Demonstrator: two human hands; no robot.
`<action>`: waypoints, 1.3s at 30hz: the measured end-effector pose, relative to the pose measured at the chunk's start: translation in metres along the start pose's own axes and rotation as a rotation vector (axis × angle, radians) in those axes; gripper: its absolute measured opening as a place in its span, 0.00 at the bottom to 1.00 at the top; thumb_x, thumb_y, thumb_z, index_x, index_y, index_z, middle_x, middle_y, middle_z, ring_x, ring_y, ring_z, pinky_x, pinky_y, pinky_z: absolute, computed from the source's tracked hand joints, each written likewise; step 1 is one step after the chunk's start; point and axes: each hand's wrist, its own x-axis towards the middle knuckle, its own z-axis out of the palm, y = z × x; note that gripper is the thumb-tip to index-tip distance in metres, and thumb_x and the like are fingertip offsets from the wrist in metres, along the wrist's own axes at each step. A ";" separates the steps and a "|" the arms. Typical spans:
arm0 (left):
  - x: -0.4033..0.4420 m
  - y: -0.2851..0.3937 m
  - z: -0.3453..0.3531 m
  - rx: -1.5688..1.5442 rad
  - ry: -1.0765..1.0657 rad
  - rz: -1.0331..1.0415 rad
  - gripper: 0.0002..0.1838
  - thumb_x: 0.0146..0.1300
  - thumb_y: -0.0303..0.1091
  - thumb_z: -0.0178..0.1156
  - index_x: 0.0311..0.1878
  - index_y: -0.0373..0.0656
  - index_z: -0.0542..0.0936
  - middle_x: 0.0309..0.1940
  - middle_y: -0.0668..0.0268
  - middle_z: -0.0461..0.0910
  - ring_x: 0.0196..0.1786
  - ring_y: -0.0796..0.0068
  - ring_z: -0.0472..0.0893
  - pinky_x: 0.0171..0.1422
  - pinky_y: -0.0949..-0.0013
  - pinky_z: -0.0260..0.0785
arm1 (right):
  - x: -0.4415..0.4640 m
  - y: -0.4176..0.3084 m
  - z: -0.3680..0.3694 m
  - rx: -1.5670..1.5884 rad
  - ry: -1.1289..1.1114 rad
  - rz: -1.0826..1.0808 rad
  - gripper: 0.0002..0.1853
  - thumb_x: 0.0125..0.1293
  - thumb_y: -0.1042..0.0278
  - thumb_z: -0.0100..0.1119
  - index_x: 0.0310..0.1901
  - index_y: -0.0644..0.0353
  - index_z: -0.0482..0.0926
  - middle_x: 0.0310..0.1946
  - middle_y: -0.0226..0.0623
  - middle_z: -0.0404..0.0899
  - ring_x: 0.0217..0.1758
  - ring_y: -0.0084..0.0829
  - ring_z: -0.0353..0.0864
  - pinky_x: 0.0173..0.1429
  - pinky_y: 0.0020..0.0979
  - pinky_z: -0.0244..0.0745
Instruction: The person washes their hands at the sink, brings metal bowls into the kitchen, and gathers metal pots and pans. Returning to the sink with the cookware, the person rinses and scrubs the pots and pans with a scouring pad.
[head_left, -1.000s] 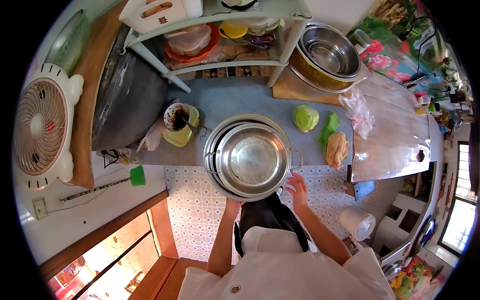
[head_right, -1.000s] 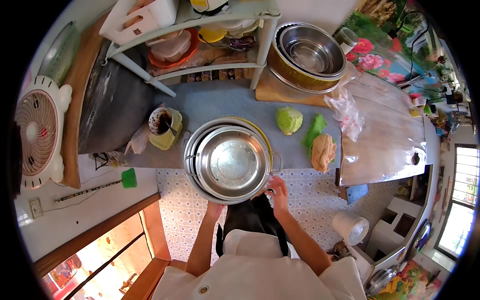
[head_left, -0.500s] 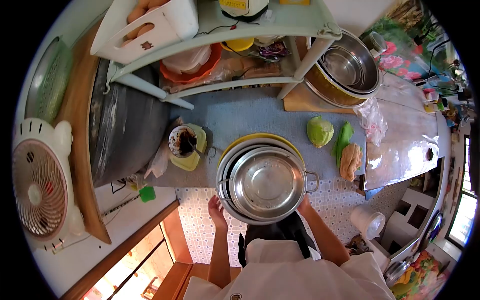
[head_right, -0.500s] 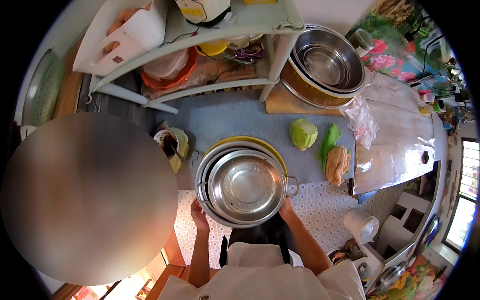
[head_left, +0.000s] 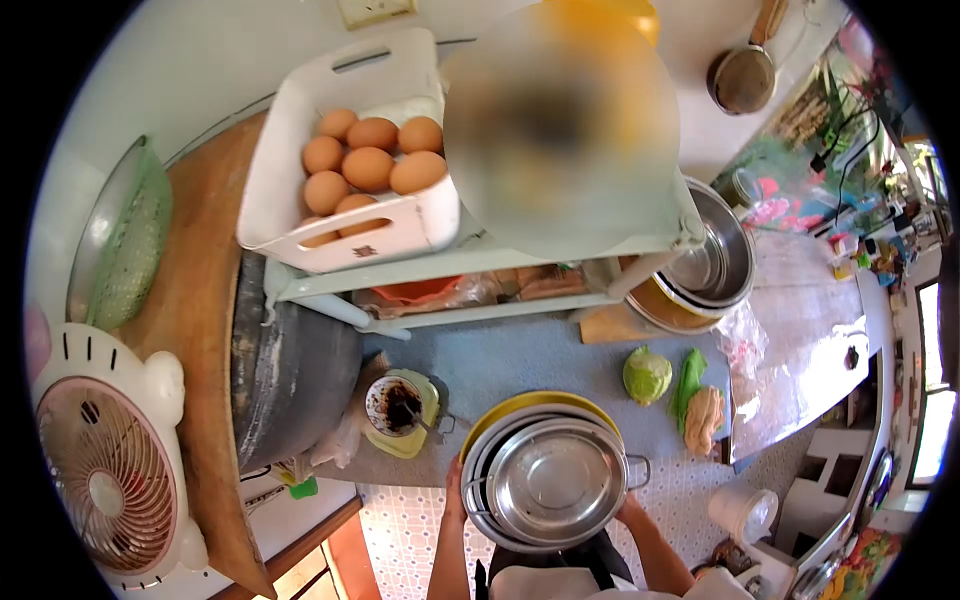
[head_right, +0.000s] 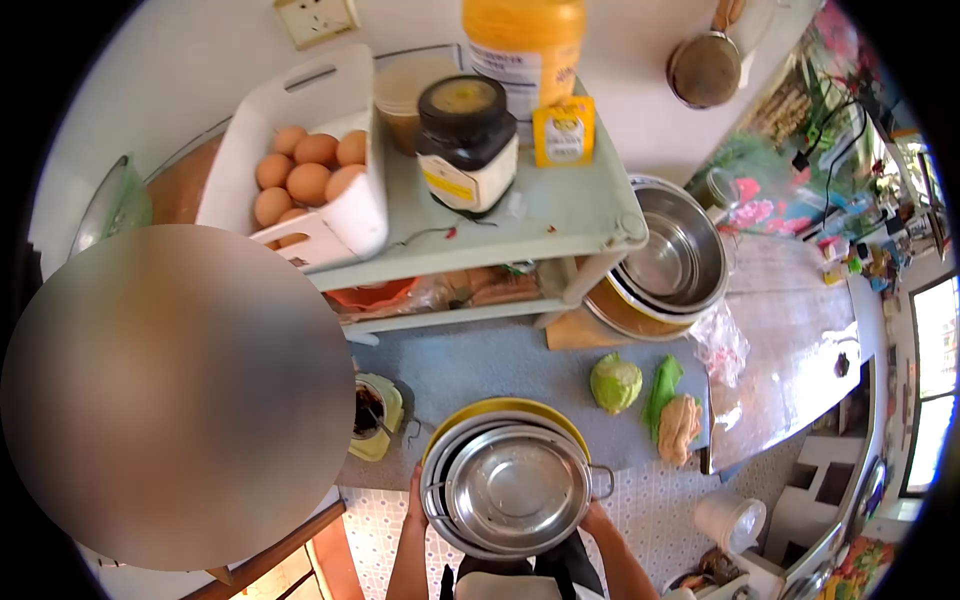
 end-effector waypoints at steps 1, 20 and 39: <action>0.001 -0.008 -0.009 0.022 -0.004 0.023 0.32 0.61 0.56 0.47 0.60 0.42 0.63 0.54 0.62 0.68 0.57 0.70 0.67 0.62 0.68 0.58 | -0.003 0.000 -0.001 -0.022 -0.013 -0.001 0.19 0.58 0.73 0.55 0.53 0.56 0.68 0.44 0.32 0.74 0.43 0.24 0.74 0.44 0.26 0.74; -0.205 0.014 0.041 0.021 0.334 0.455 0.17 0.57 0.31 0.52 0.50 0.36 0.73 0.46 0.61 0.75 0.47 0.76 0.72 0.53 0.69 0.65 | -0.041 -0.067 0.012 -0.902 -0.500 -0.296 0.18 0.63 0.66 0.51 0.53 0.62 0.66 0.47 0.33 0.71 0.47 0.26 0.71 0.48 0.30 0.72; -0.583 -0.172 -0.168 -1.009 1.033 0.943 0.28 0.65 0.54 0.37 0.57 0.42 0.68 0.51 0.62 0.73 0.51 0.71 0.73 0.57 0.67 0.65 | -0.230 0.297 0.294 -1.347 -1.192 0.364 0.19 0.63 0.63 0.49 0.52 0.66 0.69 0.45 0.40 0.74 0.44 0.30 0.75 0.48 0.31 0.73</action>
